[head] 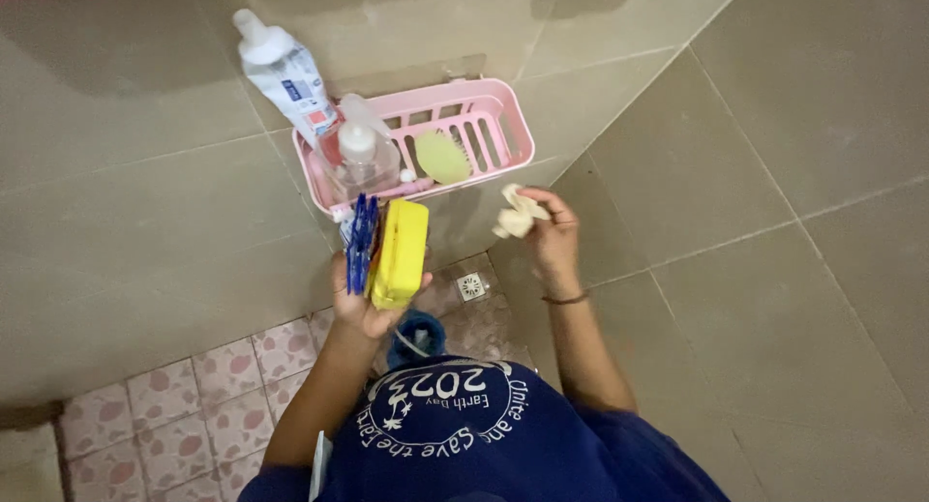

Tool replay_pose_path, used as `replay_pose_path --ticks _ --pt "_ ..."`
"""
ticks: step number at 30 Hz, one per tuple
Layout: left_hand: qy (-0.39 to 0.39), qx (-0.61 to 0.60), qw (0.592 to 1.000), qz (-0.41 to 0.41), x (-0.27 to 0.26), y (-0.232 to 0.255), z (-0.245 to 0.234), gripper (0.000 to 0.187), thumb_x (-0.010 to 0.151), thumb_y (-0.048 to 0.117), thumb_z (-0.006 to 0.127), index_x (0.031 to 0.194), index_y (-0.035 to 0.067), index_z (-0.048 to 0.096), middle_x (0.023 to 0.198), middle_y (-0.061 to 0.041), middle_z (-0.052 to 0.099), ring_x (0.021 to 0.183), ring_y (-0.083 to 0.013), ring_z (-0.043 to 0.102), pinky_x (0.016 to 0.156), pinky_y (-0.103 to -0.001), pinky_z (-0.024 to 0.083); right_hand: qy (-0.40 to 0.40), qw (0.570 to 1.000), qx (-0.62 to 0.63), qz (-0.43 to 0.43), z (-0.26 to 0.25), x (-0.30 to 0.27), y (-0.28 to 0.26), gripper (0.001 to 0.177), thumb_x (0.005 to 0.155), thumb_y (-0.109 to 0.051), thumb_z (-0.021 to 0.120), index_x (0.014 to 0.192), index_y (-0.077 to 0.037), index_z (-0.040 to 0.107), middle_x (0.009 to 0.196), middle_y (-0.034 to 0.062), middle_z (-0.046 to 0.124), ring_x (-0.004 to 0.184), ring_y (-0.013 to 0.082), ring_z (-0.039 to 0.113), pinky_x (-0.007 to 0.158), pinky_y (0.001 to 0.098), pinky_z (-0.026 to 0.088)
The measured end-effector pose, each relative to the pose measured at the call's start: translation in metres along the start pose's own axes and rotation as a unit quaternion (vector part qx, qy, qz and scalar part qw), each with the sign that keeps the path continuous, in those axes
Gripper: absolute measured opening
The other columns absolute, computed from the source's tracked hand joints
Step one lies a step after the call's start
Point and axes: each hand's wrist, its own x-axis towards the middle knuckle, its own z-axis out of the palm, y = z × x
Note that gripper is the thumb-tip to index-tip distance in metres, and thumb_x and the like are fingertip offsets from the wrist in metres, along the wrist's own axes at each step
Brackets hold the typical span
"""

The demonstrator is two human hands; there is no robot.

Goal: Cleaning and organizing a bathroom shelf/caddy.

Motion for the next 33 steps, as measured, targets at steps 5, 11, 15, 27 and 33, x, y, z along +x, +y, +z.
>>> replay_pose_path --ticks 5,11,15,27,33 --pt "0.011 -0.022 1.000 -0.016 -0.007 0.001 -0.008 0.080 0.099 0.048 0.067 0.161 0.006 0.040 0.159 -0.021 0.048 0.145 -0.0429 0.048 0.116 -0.067 0.040 0.153 0.942 -0.223 -0.197 0.029 0.011 0.068 0.026 0.094 0.002 0.066 0.115 -0.008 0.077 0.122 0.0102 0.061 0.090 0.0105 0.061 0.068 0.0229 0.058" --pt "0.015 -0.012 0.999 -0.034 -0.017 0.009 -0.006 0.081 0.097 0.048 0.068 0.161 0.007 0.041 0.159 -0.020 0.047 0.146 -0.0427 0.046 0.117 -0.067 0.037 0.133 0.884 -0.322 -0.311 0.083 0.003 0.066 0.024 0.096 0.006 0.070 0.116 -0.005 0.076 0.121 0.0073 0.060 0.093 0.0130 0.064 0.072 0.0237 0.061" --pt "0.047 -0.034 0.997 -0.042 -0.031 0.016 -0.010 0.077 0.099 0.047 0.067 0.160 0.007 0.042 0.159 -0.018 0.049 0.143 -0.0389 0.050 0.118 -0.068 0.037 0.163 0.888 -0.331 -0.275 0.044 0.018 0.078 0.016 0.094 0.004 0.072 0.106 -0.004 0.077 0.119 0.0107 0.063 0.088 0.0151 0.068 0.063 0.0220 0.065" --pt "0.155 0.032 0.983 -0.092 -0.070 0.039 -0.010 0.068 0.094 0.036 0.068 0.148 0.001 0.049 0.140 -0.023 0.061 0.125 -0.0425 0.063 0.101 -0.066 0.051 0.170 0.981 0.096 0.016 0.079 0.000 0.083 0.016 0.100 0.002 0.059 0.113 -0.001 0.069 0.107 0.0124 0.071 0.086 0.0172 0.070 0.075 0.0328 0.062" --pt "0.171 0.034 0.981 -0.080 -0.080 0.057 -0.019 0.065 0.094 0.033 0.069 0.146 -0.001 0.049 0.134 -0.023 0.065 0.120 -0.0400 0.066 0.099 -0.061 0.056 0.140 0.973 0.166 0.074 0.084 0.004 0.045 0.022 0.108 -0.014 0.053 0.115 0.000 0.068 0.101 0.0147 0.074 0.083 0.0189 0.074 0.065 0.0261 0.061"
